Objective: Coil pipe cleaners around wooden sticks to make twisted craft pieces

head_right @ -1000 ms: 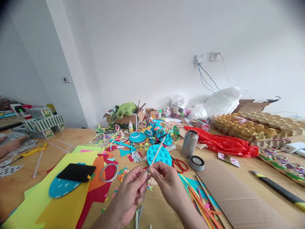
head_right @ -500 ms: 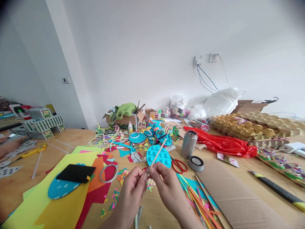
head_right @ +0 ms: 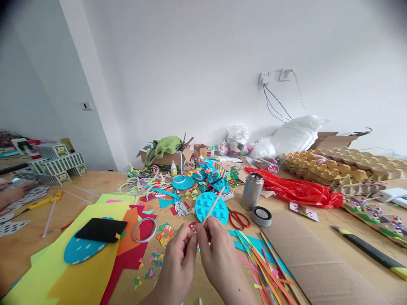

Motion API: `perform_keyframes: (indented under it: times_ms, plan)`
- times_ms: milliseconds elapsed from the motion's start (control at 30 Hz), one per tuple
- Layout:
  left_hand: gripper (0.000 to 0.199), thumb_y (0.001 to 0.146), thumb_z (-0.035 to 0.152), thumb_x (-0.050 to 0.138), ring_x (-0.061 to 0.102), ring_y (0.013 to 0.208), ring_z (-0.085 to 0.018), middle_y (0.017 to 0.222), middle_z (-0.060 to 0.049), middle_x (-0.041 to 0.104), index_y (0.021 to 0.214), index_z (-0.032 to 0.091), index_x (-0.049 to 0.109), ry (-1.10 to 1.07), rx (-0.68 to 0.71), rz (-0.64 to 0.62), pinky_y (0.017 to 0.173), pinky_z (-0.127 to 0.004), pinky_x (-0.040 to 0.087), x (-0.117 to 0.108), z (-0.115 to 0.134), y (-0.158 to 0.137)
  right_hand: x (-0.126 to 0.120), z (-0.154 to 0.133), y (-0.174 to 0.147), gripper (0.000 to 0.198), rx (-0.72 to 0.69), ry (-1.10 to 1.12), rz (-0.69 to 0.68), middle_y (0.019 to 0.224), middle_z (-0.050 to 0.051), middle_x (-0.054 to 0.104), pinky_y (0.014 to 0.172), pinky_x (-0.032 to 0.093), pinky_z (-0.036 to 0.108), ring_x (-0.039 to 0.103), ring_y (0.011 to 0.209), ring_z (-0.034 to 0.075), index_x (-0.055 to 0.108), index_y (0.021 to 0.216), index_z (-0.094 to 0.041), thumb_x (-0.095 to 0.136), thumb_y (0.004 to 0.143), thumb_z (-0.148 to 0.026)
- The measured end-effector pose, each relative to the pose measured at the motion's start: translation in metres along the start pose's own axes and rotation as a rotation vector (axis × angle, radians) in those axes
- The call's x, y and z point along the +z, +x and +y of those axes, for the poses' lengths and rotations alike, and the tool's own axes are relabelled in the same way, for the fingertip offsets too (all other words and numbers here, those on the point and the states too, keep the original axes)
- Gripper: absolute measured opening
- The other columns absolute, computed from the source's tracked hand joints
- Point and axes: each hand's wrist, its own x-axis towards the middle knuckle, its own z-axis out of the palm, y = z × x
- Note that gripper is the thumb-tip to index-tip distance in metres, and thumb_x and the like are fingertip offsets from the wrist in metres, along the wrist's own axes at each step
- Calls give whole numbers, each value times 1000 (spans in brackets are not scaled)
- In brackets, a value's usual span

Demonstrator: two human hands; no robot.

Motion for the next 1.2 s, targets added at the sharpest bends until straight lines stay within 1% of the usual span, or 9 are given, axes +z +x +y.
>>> perform_keyframes:
  times_ms: [100, 267, 500, 567, 667, 767, 900, 1033, 1200]
  plan:
    - [24, 90, 33, 36, 39, 56, -13, 62, 1, 43, 69, 21, 38, 81, 30, 42, 54, -25, 26, -1, 0, 0, 1, -1, 0, 33, 17, 42, 3, 60, 0, 46, 51, 33, 25, 43, 55, 15, 41, 62, -21, 38, 88, -42]
    - [24, 90, 35, 34, 38, 59, -13, 64, 2, 41, 71, 21, 38, 12, 24, 9, 54, -24, 27, -2, 4, 2, -10, 4, 7, 37, 30, 297, -218, 64, 0, 49, 57, 38, 24, 46, 62, 15, 49, 68, -18, 37, 88, -47]
    - [23, 89, 32, 36, 38, 56, -11, 62, 2, 42, 69, 20, 38, 104, 75, 58, 53, -24, 26, 3, -5, 0, 4, 8, 3, 42, 69, 150, -4, 54, -2, 40, 48, 27, 24, 36, 52, 13, 41, 57, -20, 44, 83, -53]
    - [26, 87, 36, 40, 37, 53, -10, 59, 3, 41, 68, 20, 39, -9, 13, 36, 50, -23, 27, 2, -6, 4, 6, 10, 5, 42, 81, 209, -14, 55, -2, 41, 49, 29, 24, 37, 54, 13, 42, 58, -20, 45, 82, -53]
    - [27, 85, 42, 44, 29, 38, -7, 48, 6, 40, 70, 19, 44, -284, -241, -135, 39, -19, 23, -2, 1, 10, -1, 16, 11, 42, 129, 372, -170, 57, -2, 44, 52, 33, 24, 41, 55, 13, 47, 60, -18, 47, 81, -54]
    - [27, 83, 41, 46, 41, 37, -8, 56, -2, 58, 82, 15, 52, -498, -383, -261, 38, -19, 34, -9, 10, 13, -11, 20, 15, 43, 190, 463, -245, 55, -3, 46, 52, 32, 23, 40, 53, 11, 50, 60, -17, 48, 81, -54]
    - [31, 84, 39, 46, 59, 50, -14, 64, -10, 66, 87, 10, 58, -673, -445, -368, 52, -26, 48, -16, 15, 13, -18, 18, 16, 43, 222, 526, -267, 54, -3, 48, 50, 31, 22, 40, 50, 10, 51, 58, -16, 53, 79, -53]
    - [28, 83, 34, 52, 62, 53, -14, 69, -13, 68, 88, 8, 61, -718, -489, -440, 58, -29, 51, -19, 10, 14, -18, 15, 14, 40, 234, 545, -276, 54, -3, 49, 49, 30, 21, 42, 50, 9, 53, 58, -16, 55, 79, -50]
    - [27, 82, 32, 55, 63, 53, -14, 68, -12, 69, 90, 7, 63, -708, -512, -429, 56, -26, 51, -21, 7, 15, -20, 15, 15, 37, 230, 553, -303, 57, -2, 54, 53, 34, 22, 46, 54, 10, 58, 63, -14, 57, 78, -48]
